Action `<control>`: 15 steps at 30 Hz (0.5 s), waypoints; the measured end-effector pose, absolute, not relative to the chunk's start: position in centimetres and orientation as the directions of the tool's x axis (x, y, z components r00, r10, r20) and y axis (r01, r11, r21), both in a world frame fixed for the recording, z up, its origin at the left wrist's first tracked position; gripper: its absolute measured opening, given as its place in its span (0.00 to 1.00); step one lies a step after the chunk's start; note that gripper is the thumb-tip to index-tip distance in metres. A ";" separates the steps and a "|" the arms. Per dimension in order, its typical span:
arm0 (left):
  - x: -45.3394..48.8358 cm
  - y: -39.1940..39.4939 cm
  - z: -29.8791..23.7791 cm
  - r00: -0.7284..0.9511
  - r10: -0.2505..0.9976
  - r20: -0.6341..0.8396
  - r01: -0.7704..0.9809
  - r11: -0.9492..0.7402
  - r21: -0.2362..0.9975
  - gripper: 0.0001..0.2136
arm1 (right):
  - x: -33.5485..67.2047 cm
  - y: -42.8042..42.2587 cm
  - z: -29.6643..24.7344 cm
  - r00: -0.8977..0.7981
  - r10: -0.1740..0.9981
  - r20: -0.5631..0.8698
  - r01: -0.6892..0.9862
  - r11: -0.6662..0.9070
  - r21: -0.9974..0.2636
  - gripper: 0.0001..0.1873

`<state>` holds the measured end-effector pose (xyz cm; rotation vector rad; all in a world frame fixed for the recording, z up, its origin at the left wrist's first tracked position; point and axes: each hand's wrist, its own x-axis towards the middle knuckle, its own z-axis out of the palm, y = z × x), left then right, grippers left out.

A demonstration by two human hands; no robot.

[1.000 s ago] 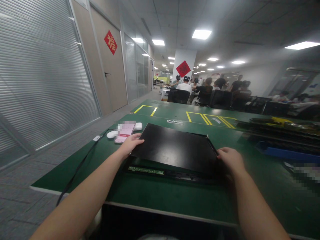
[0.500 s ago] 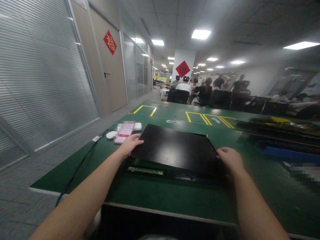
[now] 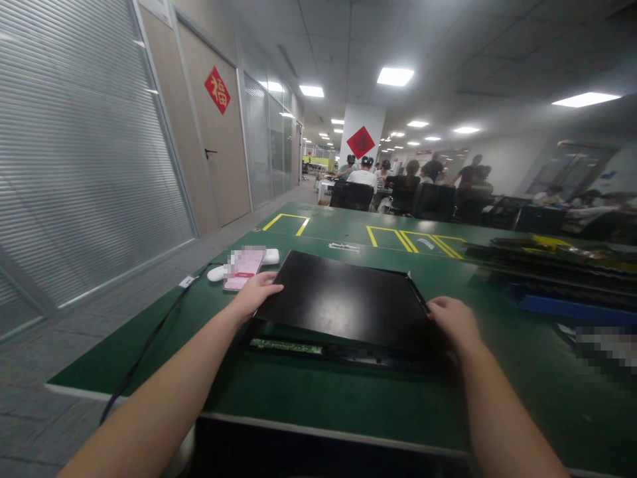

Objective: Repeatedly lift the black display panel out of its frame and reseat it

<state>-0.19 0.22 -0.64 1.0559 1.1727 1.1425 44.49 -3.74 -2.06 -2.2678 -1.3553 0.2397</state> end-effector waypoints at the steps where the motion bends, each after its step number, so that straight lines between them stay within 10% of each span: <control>1: -0.2 0.2 -0.6 0.039 0.991 -0.126 -0.100 0.129 0.987 0.18 | 44.5 -3.7 -2.0 0.497 0.864 0.083 0.775 -0.399 -0.490 0.16; 15: -0.2 0.1 -0.5 0.051 0.988 -0.145 -0.137 0.151 0.979 0.15 | 44.4 -3.7 -1.9 0.504 0.862 0.047 0.746 -0.407 -0.527 0.16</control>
